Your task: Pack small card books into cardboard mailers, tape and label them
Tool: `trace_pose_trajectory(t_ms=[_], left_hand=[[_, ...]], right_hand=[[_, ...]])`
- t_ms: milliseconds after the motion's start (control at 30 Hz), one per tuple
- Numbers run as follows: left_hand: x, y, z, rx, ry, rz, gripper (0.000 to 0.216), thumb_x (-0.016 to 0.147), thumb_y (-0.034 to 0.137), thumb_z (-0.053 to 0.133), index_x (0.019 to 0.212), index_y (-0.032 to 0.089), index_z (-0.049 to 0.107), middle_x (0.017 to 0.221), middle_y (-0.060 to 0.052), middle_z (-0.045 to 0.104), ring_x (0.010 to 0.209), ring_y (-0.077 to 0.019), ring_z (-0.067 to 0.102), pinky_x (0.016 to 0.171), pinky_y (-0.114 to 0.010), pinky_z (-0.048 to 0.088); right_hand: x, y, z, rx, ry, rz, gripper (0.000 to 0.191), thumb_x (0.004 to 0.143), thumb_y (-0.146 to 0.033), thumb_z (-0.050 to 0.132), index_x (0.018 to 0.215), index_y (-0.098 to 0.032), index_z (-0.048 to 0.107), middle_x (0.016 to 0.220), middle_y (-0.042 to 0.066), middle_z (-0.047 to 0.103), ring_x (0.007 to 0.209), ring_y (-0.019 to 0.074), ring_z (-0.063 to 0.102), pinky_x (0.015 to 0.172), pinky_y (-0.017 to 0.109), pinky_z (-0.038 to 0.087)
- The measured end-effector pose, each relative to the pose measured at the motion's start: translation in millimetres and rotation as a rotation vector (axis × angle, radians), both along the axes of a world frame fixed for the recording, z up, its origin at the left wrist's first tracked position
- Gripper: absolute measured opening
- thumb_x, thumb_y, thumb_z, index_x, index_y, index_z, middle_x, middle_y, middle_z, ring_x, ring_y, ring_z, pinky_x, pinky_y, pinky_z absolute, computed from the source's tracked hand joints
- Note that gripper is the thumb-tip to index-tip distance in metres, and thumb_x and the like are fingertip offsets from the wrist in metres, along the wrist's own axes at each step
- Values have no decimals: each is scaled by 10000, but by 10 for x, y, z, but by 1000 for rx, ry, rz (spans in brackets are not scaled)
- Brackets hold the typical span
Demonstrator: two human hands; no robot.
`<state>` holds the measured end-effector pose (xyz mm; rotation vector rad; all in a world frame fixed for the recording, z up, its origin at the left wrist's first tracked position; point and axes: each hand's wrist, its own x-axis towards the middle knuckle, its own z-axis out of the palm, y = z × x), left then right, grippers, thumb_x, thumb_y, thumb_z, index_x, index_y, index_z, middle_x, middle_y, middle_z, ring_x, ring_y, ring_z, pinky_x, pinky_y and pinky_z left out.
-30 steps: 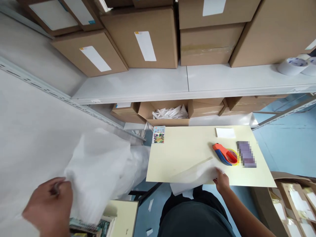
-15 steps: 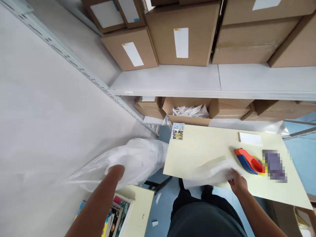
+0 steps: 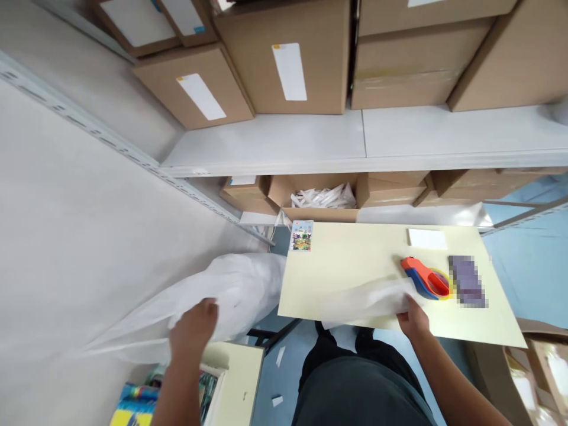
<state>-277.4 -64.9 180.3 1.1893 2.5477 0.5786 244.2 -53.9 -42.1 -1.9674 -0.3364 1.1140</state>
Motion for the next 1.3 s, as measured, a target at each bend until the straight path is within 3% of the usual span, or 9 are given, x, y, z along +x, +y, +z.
trace_pose_trajectory(t_ms=[67,233,400,600,733,833,1000,1100,1300], left_hand=[[488,143,-270,-143,-91,-252,205,878,350,574,954,270,747,940,-61,777,901,-262,728,789,-349,547],[2019,350,-1181,-278,-161,-949,459,925,229,474,1376,241,562,1393,-90,628,1302,-243,563,1089,-381,449],[2538,426,-1689,-305,87,-1019,548,853,167,619,1392,213,531,1341,-147,595,1294,-344,504,1111,-491,390],[2371,642,-1712,-332,63,-1108,179,828,229,714,1003,223,678,1063,-77,670,1131,-290,563,1030,-424,426],[2362,748,-1690,-265,-37,-1074,463,854,357,708,1282,229,584,1381,-99,576,1282,-280,504,1070,-398,407],[2388,819,-1684,-267,-44,-1101,540,878,279,664,1396,249,517,1396,-93,585,1314,-282,486,1108,-408,373],[2430,932,-1697,-198,-21,-1115,506,833,183,700,1322,238,579,1359,-90,600,1290,-275,507,1092,-401,387],[2448,1005,-1684,-125,-40,-1149,304,839,154,689,1129,241,658,1154,-50,695,1146,-237,587,1009,-375,438],[2342,943,-1432,52,91,-1243,139,907,108,560,907,221,641,953,-52,678,976,-229,590,909,-384,448]], right_hand=[[-56,26,-25,64,111,-92,464,738,-526,644,1094,-230,624,1075,132,740,1080,316,694,768,406,638],[-175,2,-9,114,292,-144,510,664,-545,721,1044,-220,620,1035,103,744,1027,299,712,796,402,637],[-33,-129,69,28,258,-173,511,603,-484,805,1006,-206,659,842,16,715,656,174,668,701,343,631],[95,-111,157,19,111,-104,505,521,-495,819,895,-167,732,838,17,708,717,167,630,629,307,578],[56,-54,282,116,151,2,483,584,-521,824,887,-154,740,822,19,708,770,173,631,704,312,562],[22,-37,383,216,209,74,463,653,-534,821,893,-149,731,812,22,709,777,170,631,778,336,552],[14,-43,528,282,272,114,437,627,-514,872,842,-161,730,783,23,702,751,174,616,792,354,534],[30,-57,598,311,257,172,406,619,-497,886,815,-177,732,769,20,691,746,172,598,769,337,516],[54,-75,566,263,225,116,435,607,-522,869,842,-180,737,778,30,705,732,184,617,754,362,542]])
